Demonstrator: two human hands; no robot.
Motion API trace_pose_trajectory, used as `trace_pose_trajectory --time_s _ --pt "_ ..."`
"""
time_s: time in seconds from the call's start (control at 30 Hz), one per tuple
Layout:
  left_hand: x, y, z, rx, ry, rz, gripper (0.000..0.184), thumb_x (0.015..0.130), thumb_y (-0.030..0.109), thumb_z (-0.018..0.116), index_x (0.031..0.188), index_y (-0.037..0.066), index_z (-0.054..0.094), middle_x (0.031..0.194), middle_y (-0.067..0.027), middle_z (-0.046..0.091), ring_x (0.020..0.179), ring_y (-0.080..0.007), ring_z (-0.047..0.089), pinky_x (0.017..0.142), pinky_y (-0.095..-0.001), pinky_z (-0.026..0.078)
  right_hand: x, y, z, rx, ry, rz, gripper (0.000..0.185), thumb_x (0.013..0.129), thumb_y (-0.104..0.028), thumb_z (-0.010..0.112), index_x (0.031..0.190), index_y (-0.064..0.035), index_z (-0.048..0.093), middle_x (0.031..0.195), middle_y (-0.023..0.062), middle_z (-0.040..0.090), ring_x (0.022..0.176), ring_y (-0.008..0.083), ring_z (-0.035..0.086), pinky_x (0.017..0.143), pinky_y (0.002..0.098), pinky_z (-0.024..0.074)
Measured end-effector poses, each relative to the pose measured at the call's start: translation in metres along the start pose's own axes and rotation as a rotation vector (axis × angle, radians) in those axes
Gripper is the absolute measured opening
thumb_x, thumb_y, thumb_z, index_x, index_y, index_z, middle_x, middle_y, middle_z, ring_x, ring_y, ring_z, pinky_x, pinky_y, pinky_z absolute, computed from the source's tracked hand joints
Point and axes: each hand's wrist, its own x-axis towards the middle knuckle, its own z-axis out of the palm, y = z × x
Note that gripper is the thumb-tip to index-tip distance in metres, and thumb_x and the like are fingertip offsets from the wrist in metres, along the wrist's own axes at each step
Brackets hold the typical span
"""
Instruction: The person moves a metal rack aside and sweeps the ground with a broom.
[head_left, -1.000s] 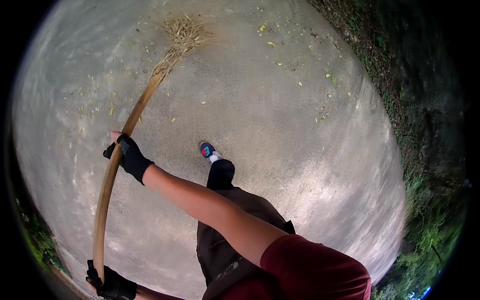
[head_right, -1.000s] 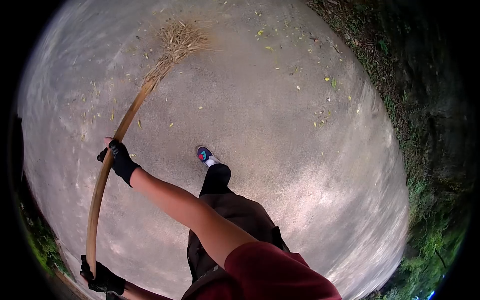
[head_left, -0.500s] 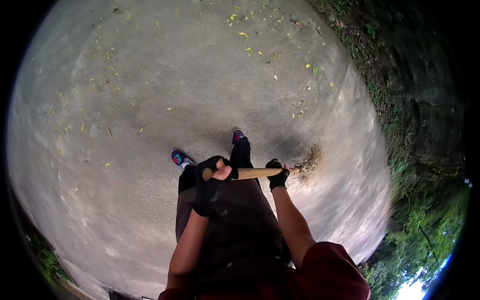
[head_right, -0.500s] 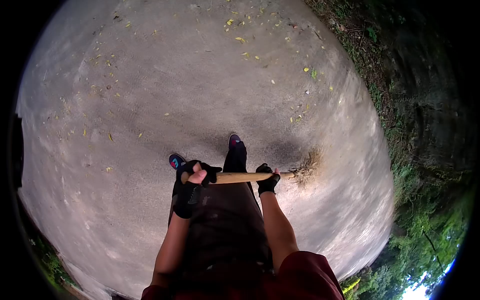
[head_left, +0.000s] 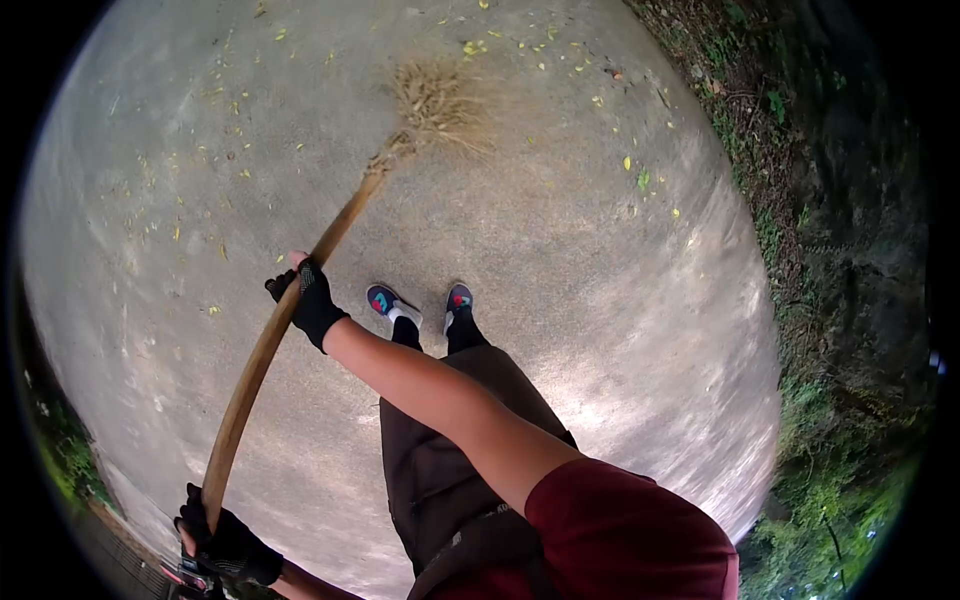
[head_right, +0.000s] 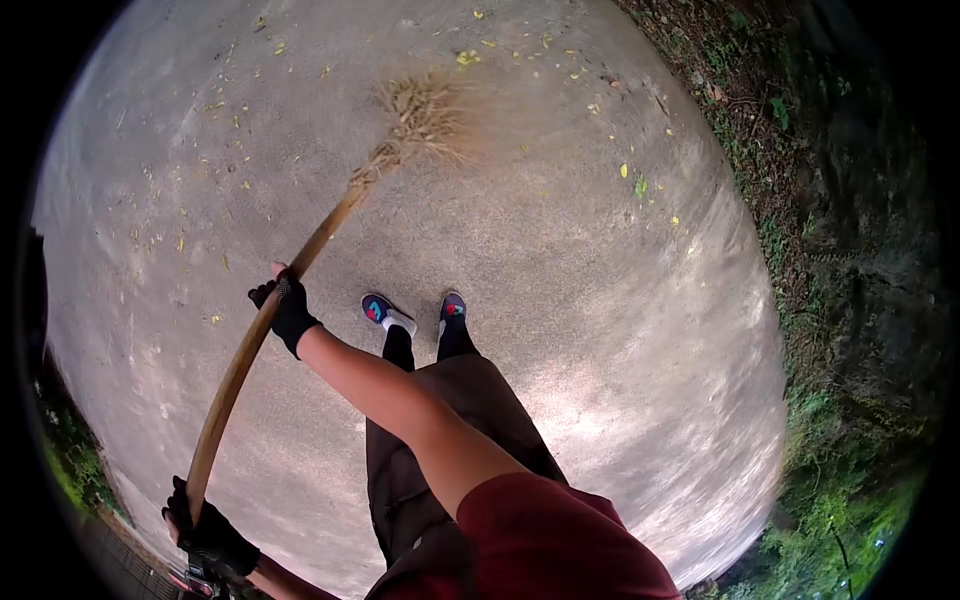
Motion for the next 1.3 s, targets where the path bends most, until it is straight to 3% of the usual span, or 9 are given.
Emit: trace_pose_trajectory --time_s 0.13,0.27,0.4,0.63,0.73,0.83,1.17,1.23,1.3 --pt "-0.033 0.027 0.099 0.229 0.542 0.312 0.026 0.087 0.018 0.045 0.073 -0.002 0.055 0.07 -0.0071 0.055 0.08 -0.0215 0.059 0.083 -0.039 0.044 -0.01 0.042 0.103 -0.483 -0.171 -0.036 0.033 0.08 -0.036 0.064 0.082 -0.0085 0.046 0.058 0.0083 0.053 0.051 0.0225 0.057 0.052 0.0345 0.0501" --pt "0.007 0.066 -0.052 0.631 0.28 0.429 0.024 0.092 0.033 0.039 0.071 0.021 0.044 0.065 0.0079 0.042 0.059 -0.0095 0.046 0.058 -0.026 0.037 -0.069 0.071 0.097 -0.4 -0.186 0.095 0.034 0.083 -0.037 0.064 0.085 -0.0086 0.045 0.062 0.0084 0.054 0.056 0.0217 0.06 0.064 0.0355 0.0547" --pt "0.048 0.012 -0.004 -0.243 0.318 -0.011 0.03 0.086 0.017 0.044 0.061 0.015 0.028 0.055 0.0029 0.027 0.057 -0.0108 0.032 0.067 -0.0316 0.033 -0.113 -0.028 0.029 0.166 0.032 0.13 0.026 0.083 -0.018 0.067 0.076 -0.0109 0.043 0.063 0.0021 0.041 0.054 0.0205 0.05 0.071 0.0446 0.053" --pt "-0.009 -0.188 0.303 -0.284 -0.539 -0.659 0.034 0.078 0.023 0.056 0.063 0.012 0.028 0.053 0.0017 0.03 0.052 -0.0139 0.035 0.067 -0.0347 0.041 -0.223 -0.33 -0.15 0.191 0.378 -0.856 0.029 0.079 -0.038 0.06 0.064 -0.0178 0.045 0.06 -0.0024 0.046 0.056 0.0159 0.049 0.056 0.0302 0.0432" --pt "-0.111 -0.224 0.424 -0.06 -0.83 -0.736 0.027 0.083 0.009 0.055 0.062 0.008 0.039 0.058 0.0007 0.044 0.058 -0.0083 0.043 0.059 -0.0252 0.036 -0.3 -0.437 -0.257 0.844 -0.284 -0.522 0.04 0.069 -0.048 0.057 0.068 -0.0113 0.04 0.055 0.0001 0.041 0.055 0.0169 0.049 0.055 0.0316 0.0418" --pt "-0.198 -0.257 0.507 -0.086 -1.011 -0.805 0.025 0.079 0.01 0.066 0.062 0.008 0.047 0.057 0.0041 0.042 0.057 -0.0067 0.042 0.054 -0.023 0.032 -0.349 -0.528 -0.365 0.72 0.27 -0.79 0.045 0.067 -0.05 0.052 0.075 -0.0061 0.041 0.052 0.003 0.045 0.051 0.0177 0.05 0.056 0.0336 0.0421" --pt "-0.027 -0.132 0.37 -0.296 -0.104 -0.309 0.029 0.09 0.017 0.046 0.067 0.012 0.029 0.058 0.0012 0.03 0.058 -0.0126 0.034 0.07 -0.0319 0.036 -0.108 -0.39 -0.032 0.269 0.417 -0.374 0.024 0.079 -0.023 0.06 0.067 -0.0161 0.041 0.057 0.0004 0.038 0.046 0.0181 0.043 0.053 0.0389 0.0464" --pt "-0.047 -0.062 0.299 0.19 0.0 -0.053 0.032 0.091 0.024 0.042 0.08 -0.001 0.059 0.08 -0.0123 0.063 0.092 -0.0269 0.059 0.09 -0.0386 0.042 -0.09 -0.321 0.052 0.125 0.267 -0.241 0.026 0.081 -0.023 0.059 0.07 -0.0139 0.038 0.05 0.0016 0.034 0.04 0.0196 0.039 0.053 0.0391 0.0491" --pt "-0.076 -0.046 0.32 1.215 0.128 0.361 0.026 0.092 0.028 0.046 0.071 0.014 0.048 0.066 0.0015 0.048 0.067 -0.0147 0.048 0.064 -0.0295 0.037 -0.071 -0.29 0.106 -0.177 0.105 -0.064 0.029 0.081 -0.031 0.062 0.073 -0.0125 0.041 0.053 0.0049 0.043 0.045 0.0217 0.049 0.053 0.0374 0.05"
